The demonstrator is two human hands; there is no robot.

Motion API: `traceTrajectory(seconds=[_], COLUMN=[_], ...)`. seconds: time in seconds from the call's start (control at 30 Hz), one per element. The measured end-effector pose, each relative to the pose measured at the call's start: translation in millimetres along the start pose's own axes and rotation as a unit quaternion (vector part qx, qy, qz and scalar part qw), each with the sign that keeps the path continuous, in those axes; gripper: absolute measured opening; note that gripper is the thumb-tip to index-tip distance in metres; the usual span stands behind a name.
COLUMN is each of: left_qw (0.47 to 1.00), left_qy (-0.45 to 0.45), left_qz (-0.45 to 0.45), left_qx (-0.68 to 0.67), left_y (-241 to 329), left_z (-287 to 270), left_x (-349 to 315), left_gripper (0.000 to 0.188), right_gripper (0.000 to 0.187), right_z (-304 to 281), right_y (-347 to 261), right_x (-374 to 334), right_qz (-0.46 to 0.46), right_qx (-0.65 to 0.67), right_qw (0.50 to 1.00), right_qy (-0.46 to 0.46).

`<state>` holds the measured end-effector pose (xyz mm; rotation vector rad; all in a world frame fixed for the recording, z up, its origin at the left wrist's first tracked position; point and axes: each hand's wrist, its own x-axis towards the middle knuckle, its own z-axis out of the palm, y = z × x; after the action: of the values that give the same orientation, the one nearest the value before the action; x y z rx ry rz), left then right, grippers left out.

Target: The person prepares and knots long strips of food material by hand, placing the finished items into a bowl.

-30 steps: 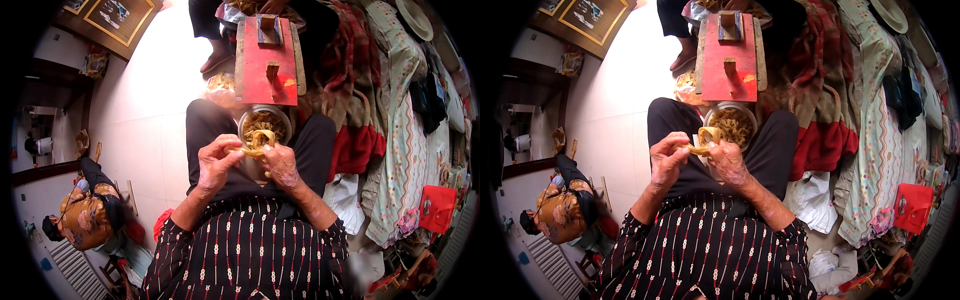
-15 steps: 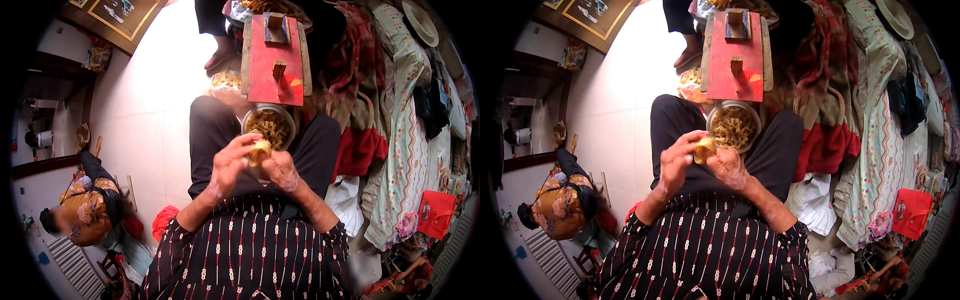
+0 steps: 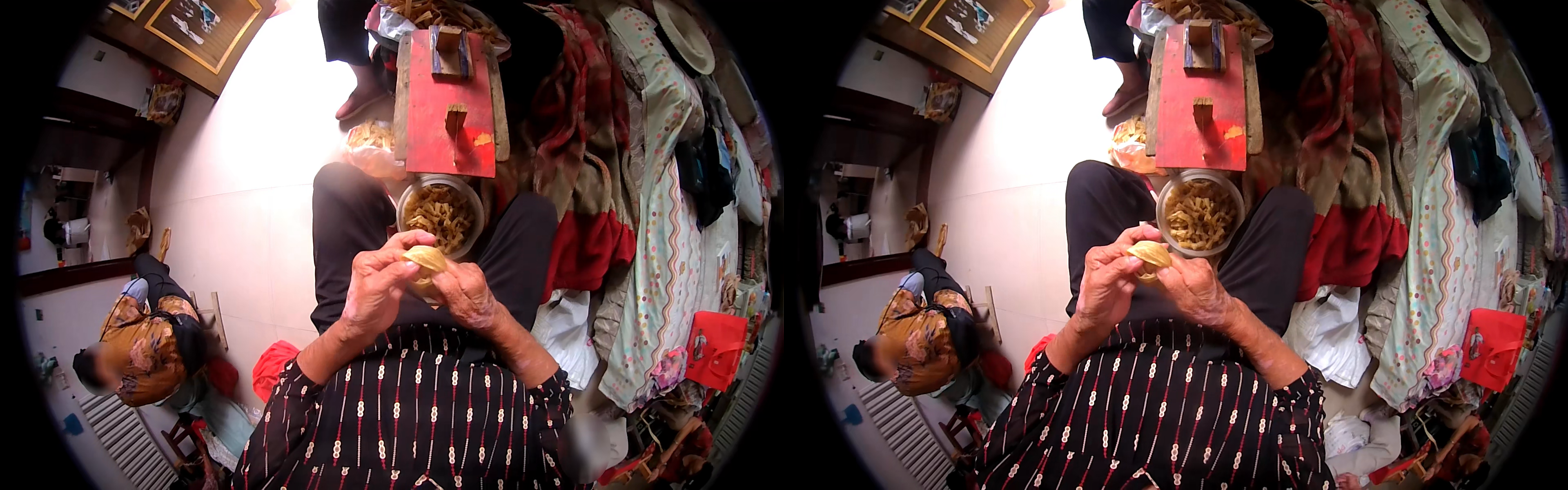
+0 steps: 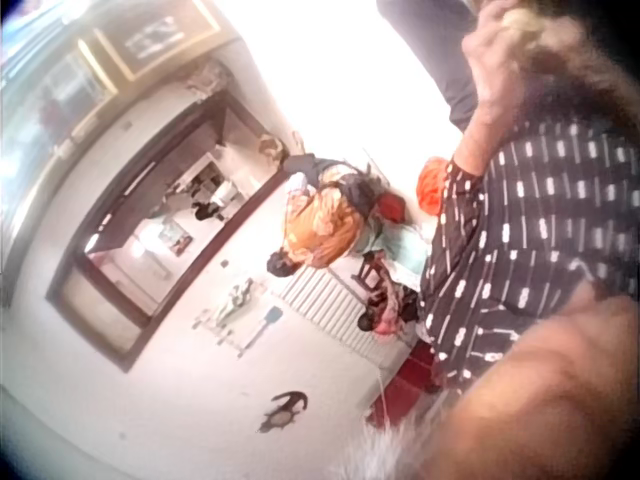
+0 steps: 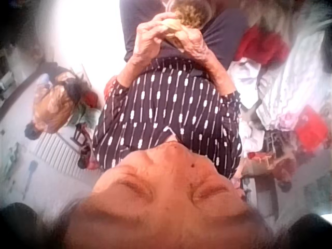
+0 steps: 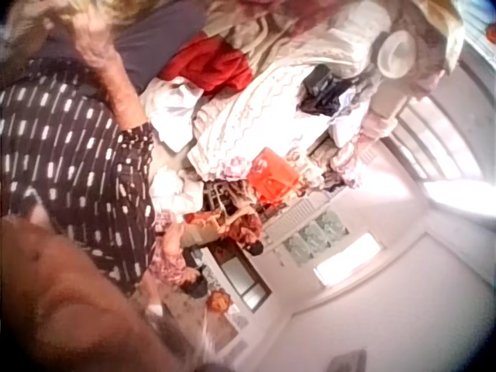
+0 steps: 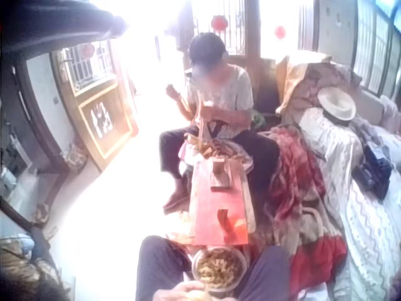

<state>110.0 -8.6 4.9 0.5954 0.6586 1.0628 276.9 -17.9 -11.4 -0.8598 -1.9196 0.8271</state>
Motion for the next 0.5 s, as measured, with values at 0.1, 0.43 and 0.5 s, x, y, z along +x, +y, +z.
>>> traceTrajectory(seconds=[0.1,0.43,0.5], left_qw=[0.993,0.918,0.874], left_qy=[0.026,-0.039,-0.081], left_qz=[-0.093,0.060,-0.060], left_qx=[-0.067,0.391,0.476], left_y=[12.9,8.2,15.1], left_z=[16.7,1.8,-8.0], left_x=[-2.4,10.6,8.0], left_gripper=[0.017,0.010,0.015], right_gripper=[0.017,0.017,0.018], right_z=[-6.3,-11.4,-18.8], right_y=[-3.5,0.6,3.3], right_x=[-2.6,-2.5,-1.1], right_qz=[0.062,-0.049,-0.069], right_qx=[0.059,-0.195,-0.251], right_qw=[0.995,0.980,0.965], right_qy=[-0.040,0.002,-0.026])
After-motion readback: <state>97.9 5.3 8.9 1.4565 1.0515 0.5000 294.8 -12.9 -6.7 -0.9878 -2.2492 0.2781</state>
